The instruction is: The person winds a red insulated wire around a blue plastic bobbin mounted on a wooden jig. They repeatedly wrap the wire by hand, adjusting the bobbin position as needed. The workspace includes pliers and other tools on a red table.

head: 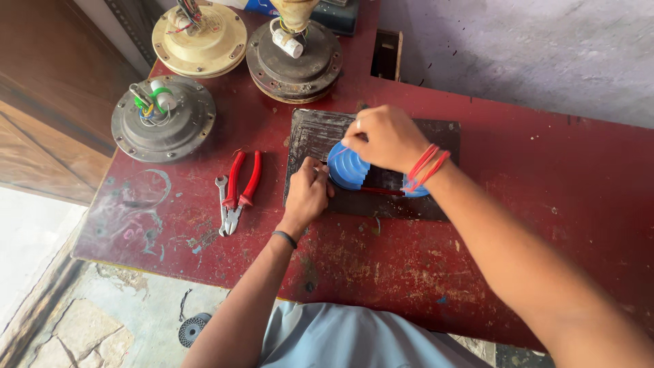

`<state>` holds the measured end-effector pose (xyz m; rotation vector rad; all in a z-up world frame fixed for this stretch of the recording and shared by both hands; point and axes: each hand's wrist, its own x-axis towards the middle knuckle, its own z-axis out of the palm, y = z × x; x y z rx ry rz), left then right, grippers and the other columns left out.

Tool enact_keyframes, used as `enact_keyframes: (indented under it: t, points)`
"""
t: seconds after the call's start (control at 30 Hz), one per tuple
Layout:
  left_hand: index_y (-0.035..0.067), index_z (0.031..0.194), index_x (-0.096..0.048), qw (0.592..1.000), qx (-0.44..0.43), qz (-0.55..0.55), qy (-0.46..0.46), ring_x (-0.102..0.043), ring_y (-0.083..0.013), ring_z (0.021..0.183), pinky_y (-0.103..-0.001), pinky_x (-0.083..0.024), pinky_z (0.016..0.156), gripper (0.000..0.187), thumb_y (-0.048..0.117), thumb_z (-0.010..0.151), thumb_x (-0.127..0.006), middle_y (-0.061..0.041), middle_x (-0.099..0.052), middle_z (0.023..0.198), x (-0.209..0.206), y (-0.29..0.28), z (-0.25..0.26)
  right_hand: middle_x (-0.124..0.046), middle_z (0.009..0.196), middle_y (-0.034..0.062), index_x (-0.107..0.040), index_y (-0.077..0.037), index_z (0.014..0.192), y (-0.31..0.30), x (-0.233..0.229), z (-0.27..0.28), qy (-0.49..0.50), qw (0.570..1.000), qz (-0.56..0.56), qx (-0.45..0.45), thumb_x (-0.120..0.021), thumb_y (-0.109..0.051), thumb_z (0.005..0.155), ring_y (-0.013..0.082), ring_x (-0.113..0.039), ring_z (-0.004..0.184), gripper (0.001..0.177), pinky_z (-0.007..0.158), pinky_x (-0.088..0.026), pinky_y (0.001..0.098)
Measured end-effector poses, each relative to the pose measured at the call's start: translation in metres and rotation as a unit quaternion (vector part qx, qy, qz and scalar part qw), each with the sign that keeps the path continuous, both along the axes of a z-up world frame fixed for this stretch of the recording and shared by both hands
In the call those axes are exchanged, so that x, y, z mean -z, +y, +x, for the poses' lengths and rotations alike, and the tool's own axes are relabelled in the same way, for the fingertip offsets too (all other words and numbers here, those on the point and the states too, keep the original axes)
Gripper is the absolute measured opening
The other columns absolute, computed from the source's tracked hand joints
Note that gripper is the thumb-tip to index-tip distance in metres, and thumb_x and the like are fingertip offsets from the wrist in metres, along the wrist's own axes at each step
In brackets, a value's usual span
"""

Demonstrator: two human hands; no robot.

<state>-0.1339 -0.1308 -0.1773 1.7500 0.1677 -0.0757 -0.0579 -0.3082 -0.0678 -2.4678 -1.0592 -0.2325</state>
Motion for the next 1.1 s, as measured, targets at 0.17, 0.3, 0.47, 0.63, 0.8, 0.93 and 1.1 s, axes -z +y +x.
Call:
enact_keyframes:
  t: [0.17,0.3,0.47,0.63,0.8,0.93,1.1]
  points:
    - [0.002,0.102,-0.057,0.998,-0.05,-0.008,0.033,-0.06,-0.0156,0.043,-0.034,-0.048,0.044,0.02,0.021,0.102,-0.053,-0.008,-0.069,0.061,-0.006,-0.004,0.002,-0.072,0.077,0.01,-0.081,-0.007,0.087,-0.038,-0.009,0.032,0.033,0.999,0.021,0.007,-0.08,-0.021,0.083,0.0259,-0.07,0.07,0.014,0.064,-0.053,0.0368]
    - [0.001,0.103,-0.059,0.996,-0.082,0.026,0.017,-0.061,-0.0168,0.042,-0.034,-0.048,0.044,0.024,0.025,0.103,-0.053,-0.008,-0.072,0.062,-0.008,-0.01,0.005,-0.07,0.07,0.0096,-0.082,-0.006,0.087,-0.056,0.012,0.037,0.082,0.991,0.042,0.099,-0.086,-0.025,0.082,0.0185,-0.064,0.06,0.02,0.058,-0.047,0.0336]
    - [0.002,0.1,-0.061,0.992,-0.114,0.047,0.027,-0.063,-0.0174,0.043,-0.034,-0.049,0.046,0.023,0.025,0.101,-0.057,-0.009,-0.072,0.061,-0.006,-0.015,0.005,-0.071,0.067,0.0071,-0.08,-0.003,0.086,-0.067,0.039,0.042,0.12,0.97,0.087,0.195,-0.089,-0.032,0.08,0.0126,-0.062,0.057,0.031,0.054,-0.046,0.0308]
    - [0.003,0.097,-0.063,0.99,-0.133,0.05,0.013,-0.063,-0.0171,0.043,-0.034,-0.049,0.047,0.022,0.025,0.1,-0.06,-0.009,-0.072,0.061,-0.007,-0.017,0.007,-0.072,0.068,0.0081,-0.079,-0.002,0.083,-0.074,0.052,0.049,0.139,0.957,0.12,0.226,-0.09,-0.036,0.079,0.0121,-0.063,0.059,0.035,0.057,-0.048,0.0291]
    - [0.002,0.095,-0.067,0.987,-0.154,0.048,0.027,-0.064,-0.0156,0.043,-0.032,-0.049,0.044,0.023,0.024,0.097,-0.065,-0.009,-0.073,0.062,-0.008,-0.018,0.005,-0.074,0.069,0.0093,-0.078,-0.003,0.077,-0.078,0.058,0.055,0.146,0.953,0.033,0.263,-0.09,-0.047,0.075,0.0167,-0.068,0.06,0.046,0.061,-0.053,0.0322]
    - [0.0,0.091,-0.072,0.978,-0.209,-0.007,0.002,-0.066,-0.0127,0.046,-0.029,-0.052,0.043,0.022,0.022,0.092,-0.072,-0.008,-0.074,0.069,-0.007,-0.02,0.005,-0.073,0.07,0.0105,-0.077,-0.004,0.077,-0.079,0.06,0.055,0.139,0.949,0.017,0.282,-0.088,-0.05,0.075,0.0212,-0.07,0.063,0.047,0.063,-0.054,0.0368]
    - [-0.002,0.088,-0.07,0.977,-0.212,0.021,-0.022,-0.065,-0.0123,0.044,-0.028,-0.051,0.042,0.02,0.017,0.092,-0.071,-0.009,-0.073,0.067,-0.001,-0.019,0.006,-0.073,0.07,0.0113,-0.077,-0.006,0.075,-0.081,0.057,0.048,0.136,0.934,-0.007,0.331,-0.087,-0.05,0.076,0.0243,-0.071,0.065,0.046,0.065,-0.055,0.0394]
